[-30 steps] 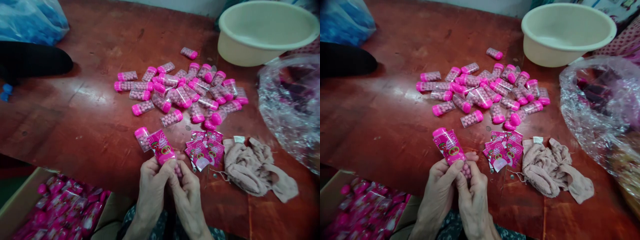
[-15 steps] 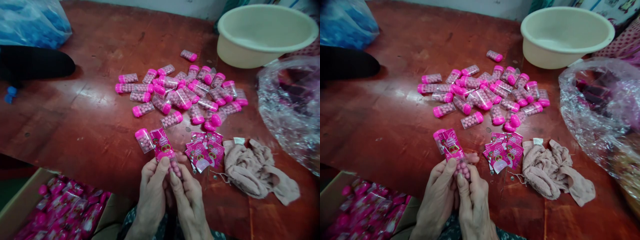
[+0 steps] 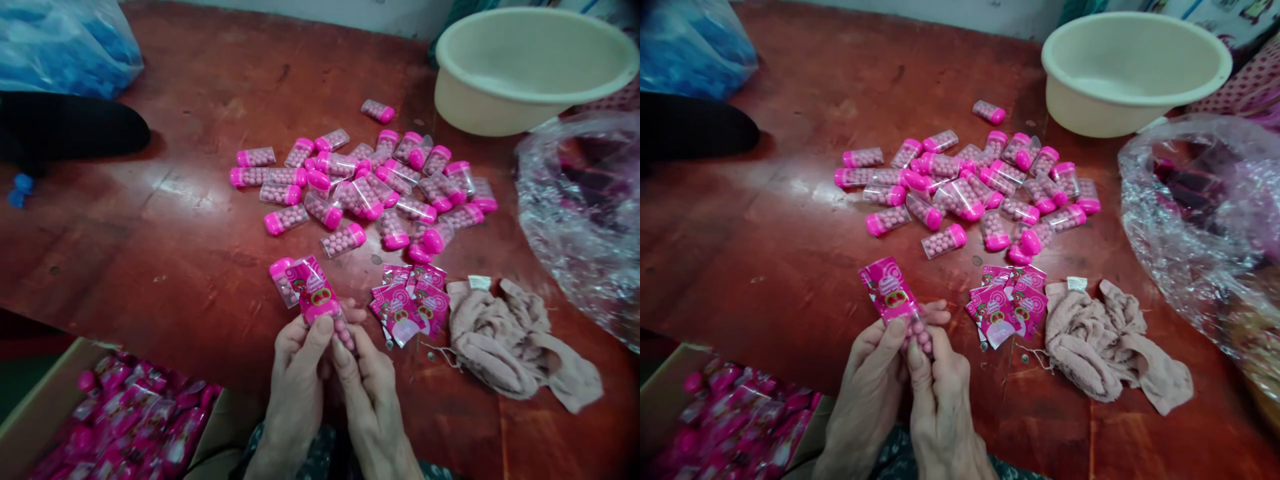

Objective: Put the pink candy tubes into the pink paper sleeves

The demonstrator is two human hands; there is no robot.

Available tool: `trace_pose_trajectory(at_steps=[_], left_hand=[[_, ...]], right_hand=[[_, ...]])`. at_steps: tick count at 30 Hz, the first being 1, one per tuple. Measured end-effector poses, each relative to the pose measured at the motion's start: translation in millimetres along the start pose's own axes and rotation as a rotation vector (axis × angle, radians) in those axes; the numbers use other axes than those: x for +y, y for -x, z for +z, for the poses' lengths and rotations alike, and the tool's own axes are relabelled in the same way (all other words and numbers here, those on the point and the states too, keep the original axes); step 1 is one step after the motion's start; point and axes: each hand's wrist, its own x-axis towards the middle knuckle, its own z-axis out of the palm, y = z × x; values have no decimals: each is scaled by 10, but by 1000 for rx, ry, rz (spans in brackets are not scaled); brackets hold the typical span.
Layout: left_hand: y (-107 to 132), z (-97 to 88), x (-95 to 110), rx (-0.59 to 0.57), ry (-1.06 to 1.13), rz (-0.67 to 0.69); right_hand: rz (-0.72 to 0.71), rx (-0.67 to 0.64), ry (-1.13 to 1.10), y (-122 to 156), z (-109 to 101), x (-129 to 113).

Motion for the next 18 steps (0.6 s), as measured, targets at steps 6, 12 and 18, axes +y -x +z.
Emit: trace_pose_trajectory(at_steps=[6, 12, 18], left_hand=[[-59, -58, 65, 34, 23, 28], [-53, -15, 17, 51, 58, 25], [-41, -81, 75, 25, -42, 43]], right_hand=[[49, -71, -67, -23, 63, 18], [-34, -153, -178, -125, 89, -78], [168, -262, -474, -137, 70, -123]])
